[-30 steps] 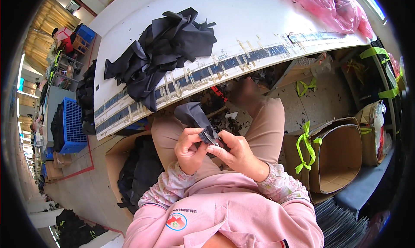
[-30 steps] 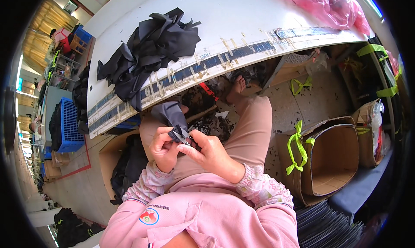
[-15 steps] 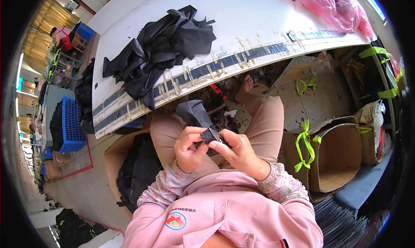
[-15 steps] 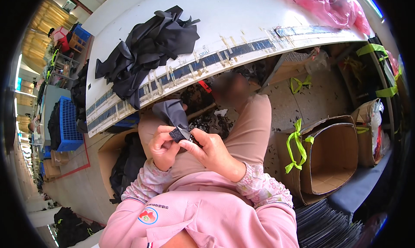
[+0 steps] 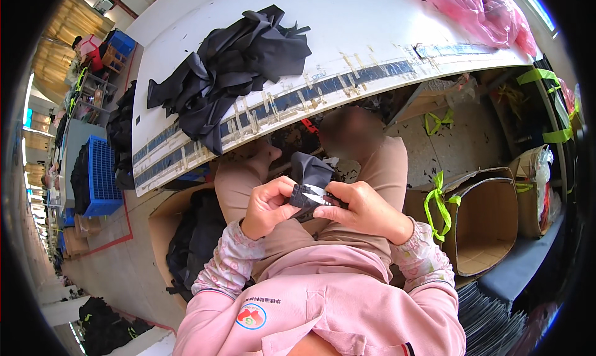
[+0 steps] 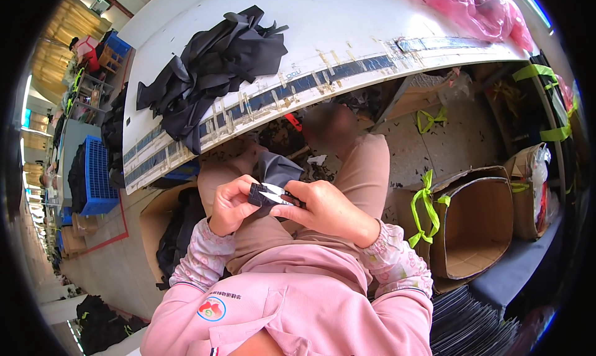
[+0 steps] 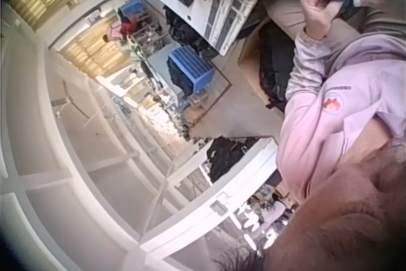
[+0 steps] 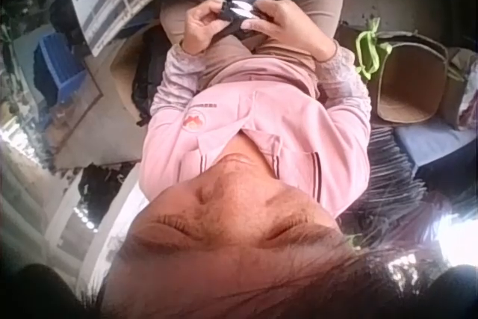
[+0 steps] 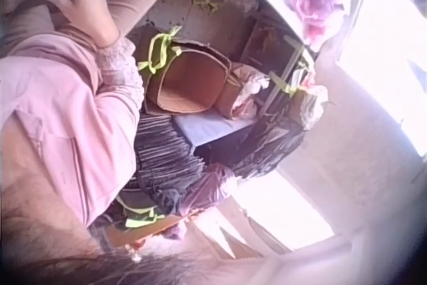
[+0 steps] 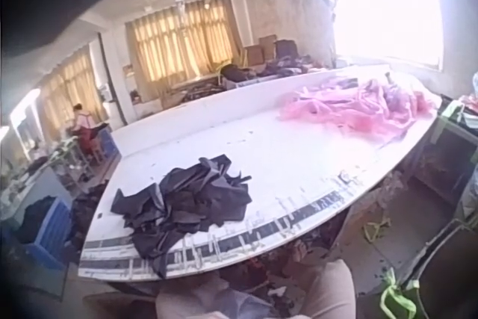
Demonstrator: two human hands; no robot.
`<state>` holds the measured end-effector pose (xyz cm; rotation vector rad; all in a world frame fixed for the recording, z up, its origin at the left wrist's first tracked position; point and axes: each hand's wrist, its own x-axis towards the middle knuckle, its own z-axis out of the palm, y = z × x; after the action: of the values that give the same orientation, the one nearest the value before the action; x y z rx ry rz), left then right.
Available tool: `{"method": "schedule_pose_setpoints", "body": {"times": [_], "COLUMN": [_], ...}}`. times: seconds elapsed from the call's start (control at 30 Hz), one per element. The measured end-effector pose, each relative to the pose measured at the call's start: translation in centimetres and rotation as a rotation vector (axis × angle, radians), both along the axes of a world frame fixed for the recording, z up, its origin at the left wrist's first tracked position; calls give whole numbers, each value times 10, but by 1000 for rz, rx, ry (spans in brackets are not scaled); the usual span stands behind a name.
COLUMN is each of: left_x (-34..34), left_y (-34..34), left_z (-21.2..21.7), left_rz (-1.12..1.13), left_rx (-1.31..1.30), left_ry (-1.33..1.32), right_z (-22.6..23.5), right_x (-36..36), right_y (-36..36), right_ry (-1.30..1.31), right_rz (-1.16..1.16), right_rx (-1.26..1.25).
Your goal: Trimming excess material from pre-cut black fabric pieces using scissors at a workshop table.
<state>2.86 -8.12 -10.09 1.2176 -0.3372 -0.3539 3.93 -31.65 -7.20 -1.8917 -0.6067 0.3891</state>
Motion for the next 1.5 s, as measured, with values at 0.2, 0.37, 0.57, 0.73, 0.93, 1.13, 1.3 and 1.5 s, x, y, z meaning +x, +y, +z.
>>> {"method": "schedule_pose_setpoints", "body": {"times": [0.2, 0.37, 0.57, 0.73, 0.93, 1.13, 1.3, 1.5], "left_x": [1, 1, -1, 0, 3, 14, 27, 33], "left_y": [-1, 0, -1, -1, 1, 9, 15, 15], "left_z": [-1, -4, -4, -3, 1, 5, 3, -3], "left_rz": [-32, -52, -81, -90, -100, -263, -579, -761], "left_rx": [58, 102, 127, 153, 186, 175, 56, 16], "left_ry": [-2, -4, -24, -54, -101, -47, 219, 358], "right_z": [6, 1, -1, 3, 1, 5, 7, 7], "right_x": [1, 0, -1, -1, 0, 3, 3, 1], "right_y": [-7, -5, -2, -5, -11, -16, -16, -12], "right_ry": [-257, -264, -243, -194, -147, -86, -109, -169], "right_rz": [9, 17, 25, 39, 34, 111, 258, 298], "right_rx": [-123, -164, -128, -152, -119, -68, -130, -121]}}
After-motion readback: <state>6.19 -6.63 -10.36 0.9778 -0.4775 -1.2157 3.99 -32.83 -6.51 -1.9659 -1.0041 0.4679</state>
